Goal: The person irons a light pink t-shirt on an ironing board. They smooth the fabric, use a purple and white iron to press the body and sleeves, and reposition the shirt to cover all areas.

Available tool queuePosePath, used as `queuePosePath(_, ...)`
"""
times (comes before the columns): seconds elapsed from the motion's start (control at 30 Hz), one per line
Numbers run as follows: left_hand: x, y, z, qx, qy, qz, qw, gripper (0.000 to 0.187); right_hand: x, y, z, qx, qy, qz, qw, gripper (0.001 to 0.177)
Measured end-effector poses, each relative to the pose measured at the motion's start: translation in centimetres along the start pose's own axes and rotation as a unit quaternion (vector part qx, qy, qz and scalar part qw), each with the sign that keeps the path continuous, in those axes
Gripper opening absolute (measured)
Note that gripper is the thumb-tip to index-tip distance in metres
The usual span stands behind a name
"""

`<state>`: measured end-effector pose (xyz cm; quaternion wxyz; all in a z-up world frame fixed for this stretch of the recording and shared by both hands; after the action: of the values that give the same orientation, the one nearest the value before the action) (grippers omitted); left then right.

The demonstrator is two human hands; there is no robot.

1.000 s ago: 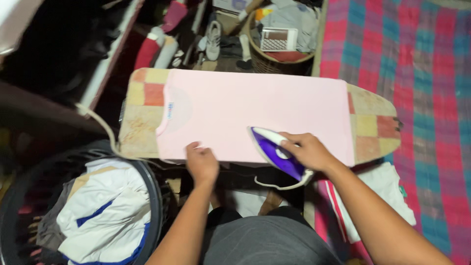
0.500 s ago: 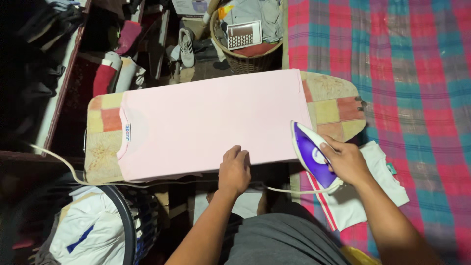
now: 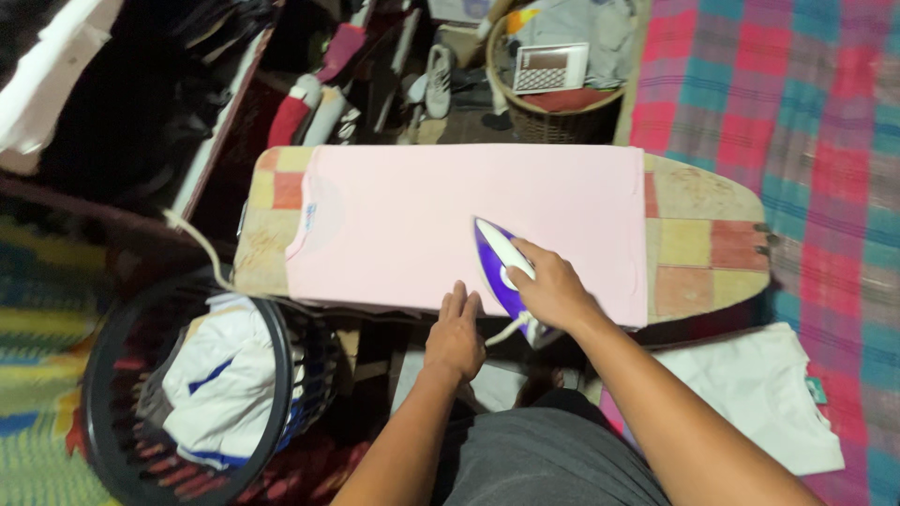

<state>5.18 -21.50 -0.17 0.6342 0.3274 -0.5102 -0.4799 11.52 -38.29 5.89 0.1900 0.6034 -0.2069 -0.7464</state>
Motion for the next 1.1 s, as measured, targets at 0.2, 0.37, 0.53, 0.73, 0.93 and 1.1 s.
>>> queuePosePath(0.2,-0.6,0.2,-0.2,-0.013,0.022,0.010,1.000,0.071,-1.0,0.8,-1.3,0.036,0.045,-0.036,0.998,0.050)
queuePosePath(0.37,-0.9,1.1,-0.6,0.011,0.032,0.035,0.999,0.061,3.8,5.8,-0.5,0.099,-0.034,-0.017,0.994,0.049)
queuePosePath(0.53,-1.1,1.9,-0.6,0.009,0.005,0.031,0.999,0.061,9.3,11.6,2.8,0.166,-0.169,-0.061,0.970,0.049)
queuePosePath(0.73,-0.9,3.1,-1.2,0.014,-0.009,0.044,0.999,0.051,11.8,13.5,5.3,0.230,-0.178,-0.110,0.951,0.050)
queuePosePath(0.93,-1.0,4.5,-4.2,0.023,-0.027,0.084,0.996,0.037,8.7,6.7,2.1,0.103,-0.130,-0.003,0.986,0.052)
queuePosePath(1.1,-3.0,6.5,-7.0,0.059,-0.036,0.106,0.992,0.046,-2.1,-1.1,-2.1,0.086,0.044,-0.045,0.994,0.045)
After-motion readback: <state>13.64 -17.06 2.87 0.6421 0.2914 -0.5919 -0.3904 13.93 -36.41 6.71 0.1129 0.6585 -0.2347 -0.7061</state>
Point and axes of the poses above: each hand's wrist, its own z-axis away from the middle knuckle, its own y-axis out of the back of the hand, x = y × z, the point moved 9 cm from there along -z, towards the middle knuckle, and after that the axes turned 10 degrees about x, right-handed, at the moved point
